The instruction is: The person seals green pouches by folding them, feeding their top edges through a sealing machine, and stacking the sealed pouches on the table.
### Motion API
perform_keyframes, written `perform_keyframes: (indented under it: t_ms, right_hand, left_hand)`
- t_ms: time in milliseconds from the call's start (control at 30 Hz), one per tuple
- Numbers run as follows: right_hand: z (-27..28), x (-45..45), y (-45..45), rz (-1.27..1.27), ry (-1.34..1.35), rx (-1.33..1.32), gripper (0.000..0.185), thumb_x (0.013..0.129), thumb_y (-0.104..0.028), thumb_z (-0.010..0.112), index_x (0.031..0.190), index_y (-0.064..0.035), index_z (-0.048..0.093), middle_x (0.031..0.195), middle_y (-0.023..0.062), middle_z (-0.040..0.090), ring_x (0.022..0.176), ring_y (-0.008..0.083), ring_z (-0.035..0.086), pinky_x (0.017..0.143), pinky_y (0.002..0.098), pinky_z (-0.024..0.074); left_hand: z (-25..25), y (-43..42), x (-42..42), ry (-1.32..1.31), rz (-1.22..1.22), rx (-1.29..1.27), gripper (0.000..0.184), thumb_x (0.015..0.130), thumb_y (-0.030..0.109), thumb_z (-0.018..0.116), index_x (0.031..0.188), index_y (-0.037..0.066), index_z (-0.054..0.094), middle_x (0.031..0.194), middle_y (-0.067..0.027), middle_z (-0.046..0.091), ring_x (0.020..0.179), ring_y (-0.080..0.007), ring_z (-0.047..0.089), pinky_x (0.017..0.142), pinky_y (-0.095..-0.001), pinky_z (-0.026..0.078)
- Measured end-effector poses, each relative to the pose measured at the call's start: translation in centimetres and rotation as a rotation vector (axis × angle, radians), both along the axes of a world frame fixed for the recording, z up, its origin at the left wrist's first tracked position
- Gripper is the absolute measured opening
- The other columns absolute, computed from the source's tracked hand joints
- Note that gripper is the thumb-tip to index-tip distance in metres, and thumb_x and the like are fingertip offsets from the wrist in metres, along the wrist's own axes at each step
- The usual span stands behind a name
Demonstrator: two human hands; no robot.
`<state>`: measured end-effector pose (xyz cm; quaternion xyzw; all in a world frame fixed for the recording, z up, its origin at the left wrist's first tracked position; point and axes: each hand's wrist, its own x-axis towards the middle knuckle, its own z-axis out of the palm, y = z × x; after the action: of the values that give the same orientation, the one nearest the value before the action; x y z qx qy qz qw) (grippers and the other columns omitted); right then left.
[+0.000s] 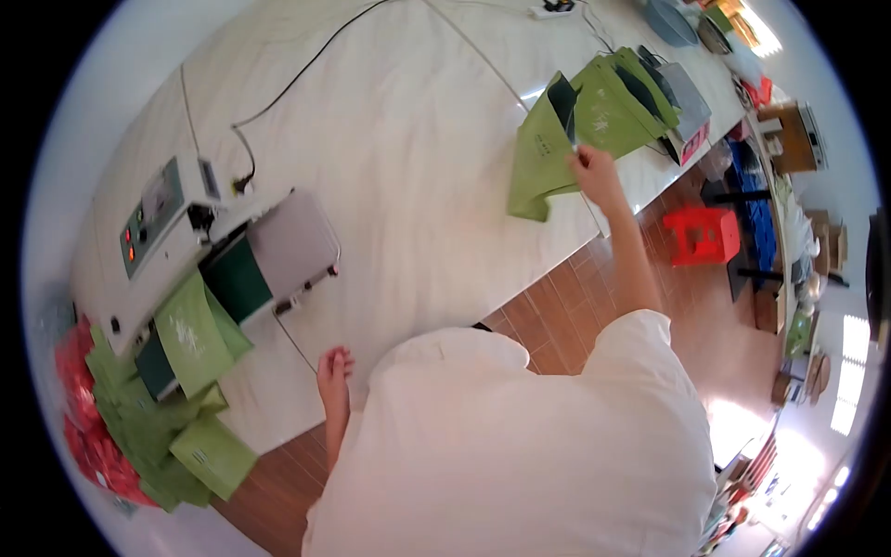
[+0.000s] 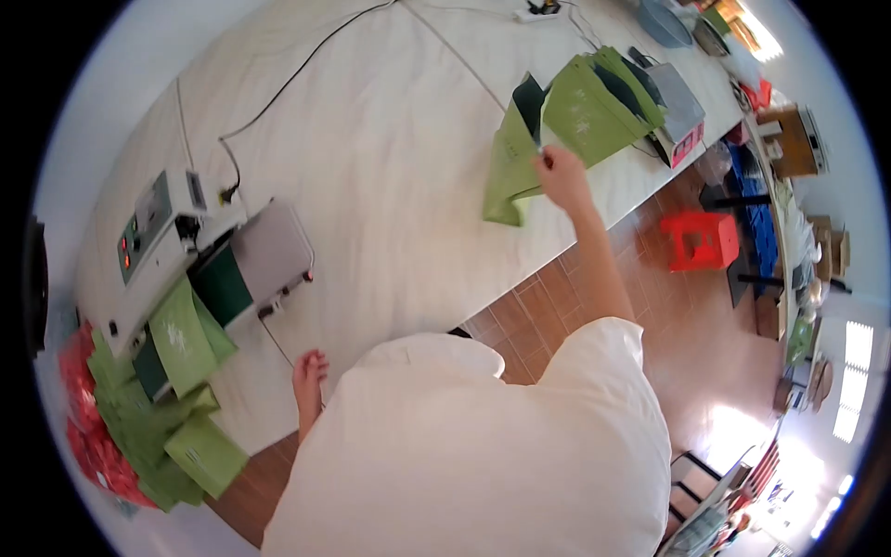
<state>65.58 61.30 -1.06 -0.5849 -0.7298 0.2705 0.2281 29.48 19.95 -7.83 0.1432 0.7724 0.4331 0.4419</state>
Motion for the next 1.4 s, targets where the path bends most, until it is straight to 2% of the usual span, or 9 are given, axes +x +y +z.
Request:
perform_keyframes:
  t_ms: [133,433,500,600,733,800,967,1167,1400]
  right_hand:
    - [-0.7,-8.1,-10.4,-0.005,0.299,-0.387,0.026,0.079,-0.020,0.061,0.072,0.0041,0.055,0.055,0.0103,0.055,0.048,0.0143,0.056,0.047,0.0304,0.0435]
    - [-1.7,-21.2,-25.5,0.416,0.514,-1.050,0.019,0.087,-0.015,0.054,0.081,0.0029,0.058,0.068,0.0109,0.062,0.061,0.0177,0.063,0.055,0.0289,0.0489]
    - [-0.7,-20.7,-23.7,0.535,0.230,-0.442,0.012,0.086,-0.011,0.055,0.091,-0.0002,0.059,0.075,0.0101,0.062,0.067,0.0221,0.062,0.060,0.0299,0.0490]
    - [1.1,-21.3,-18.1,0.682,0.073,0.391,0.051,0.070,0.006,0.058,0.119,-0.0068,0.049,0.107,0.0108,0.053,0.100,0.0293,0.050,0.083,0.0390,0.0430]
    - [0.4,-23.6,-13.9,1.013,-0.030,0.388,0.053,0.071,0.002,0.064,0.121,-0.0084,0.048,0.107,0.0099,0.054,0.100,0.0291,0.051,0.083,0.0384,0.0426]
    - [0.4,-24.3,-13.5,1.031,-0.056,0.281,0.041,0.072,-0.002,0.066,0.110,-0.0078,0.053,0.107,0.0095,0.054,0.101,0.0279,0.051,0.084,0.0374,0.0422]
    - [1.5,-23.6,-14.8,1.123,-0.012,0.575,0.018,0.073,-0.004,0.066,0.086,-0.0060,0.054,0.108,0.0086,0.054,0.096,0.0255,0.054,0.078,0.0368,0.0429]
    - [-0.2,-17.0,-18.6,1.147,0.034,0.283,0.015,0.075,-0.001,0.063,0.085,-0.0051,0.051,0.094,0.0079,0.057,0.077,0.0235,0.056,0.068,0.0344,0.0438]
    - [-1.1,-11.9,-22.2,1.016,0.034,0.051,0.018,0.076,-0.009,0.065,0.086,-0.0071,0.051,0.075,0.0053,0.053,0.070,0.0220,0.054,0.062,0.0315,0.0417]
  left_hand:
    - [1.6,4.1,2.2,0.112,-0.124,0.129,0.022,0.092,0.019,0.053,0.108,0.003,0.055,0.098,-0.0056,0.062,0.085,-0.0137,0.059,0.073,-0.0251,0.046]
    - [3.3,2.4,3.4,0.668,-0.252,0.278,0.024,0.081,0.001,0.057,0.104,0.007,0.057,0.091,-0.0088,0.057,0.080,-0.0235,0.058,0.069,-0.0327,0.047]
    - [3.2,1.3,3.2,0.741,-0.265,0.270,0.023,0.082,0.000,0.055,0.104,0.007,0.057,0.091,-0.0084,0.058,0.078,-0.0232,0.058,0.069,-0.0331,0.047]
    - [4.3,1.0,3.0,0.656,-0.091,0.257,0.021,0.083,0.003,0.054,0.104,0.007,0.057,0.091,-0.0082,0.058,0.073,-0.0240,0.056,0.066,-0.0330,0.046]
    - [8.0,4.4,-0.1,0.796,0.062,0.291,0.024,0.086,0.017,0.058,0.108,0.008,0.058,0.094,-0.0069,0.059,0.087,-0.0214,0.054,0.077,-0.0310,0.043]
    - [8.3,8.0,-1.9,1.074,-0.110,0.327,0.025,0.082,0.021,0.062,0.105,0.009,0.061,0.094,-0.0059,0.060,0.090,-0.0233,0.053,0.079,-0.0351,0.042]
    - [5.9,12.8,-0.6,1.033,-0.488,0.309,0.015,0.077,0.019,0.065,0.088,0.010,0.066,0.090,-0.0024,0.061,0.092,-0.0225,0.053,0.082,-0.0372,0.039]
    - [6.4,10.9,1.1,0.899,-0.873,0.551,0.008,0.075,0.012,0.064,0.082,0.010,0.065,0.088,-0.0013,0.062,0.096,-0.0213,0.053,0.087,-0.0371,0.038]
    - [8.0,-1.2,-1.3,0.645,-0.497,0.183,0.037,0.066,0.013,0.076,0.098,0.010,0.058,0.113,-0.0081,0.058,0.104,-0.0262,0.052,0.091,-0.0383,0.039]
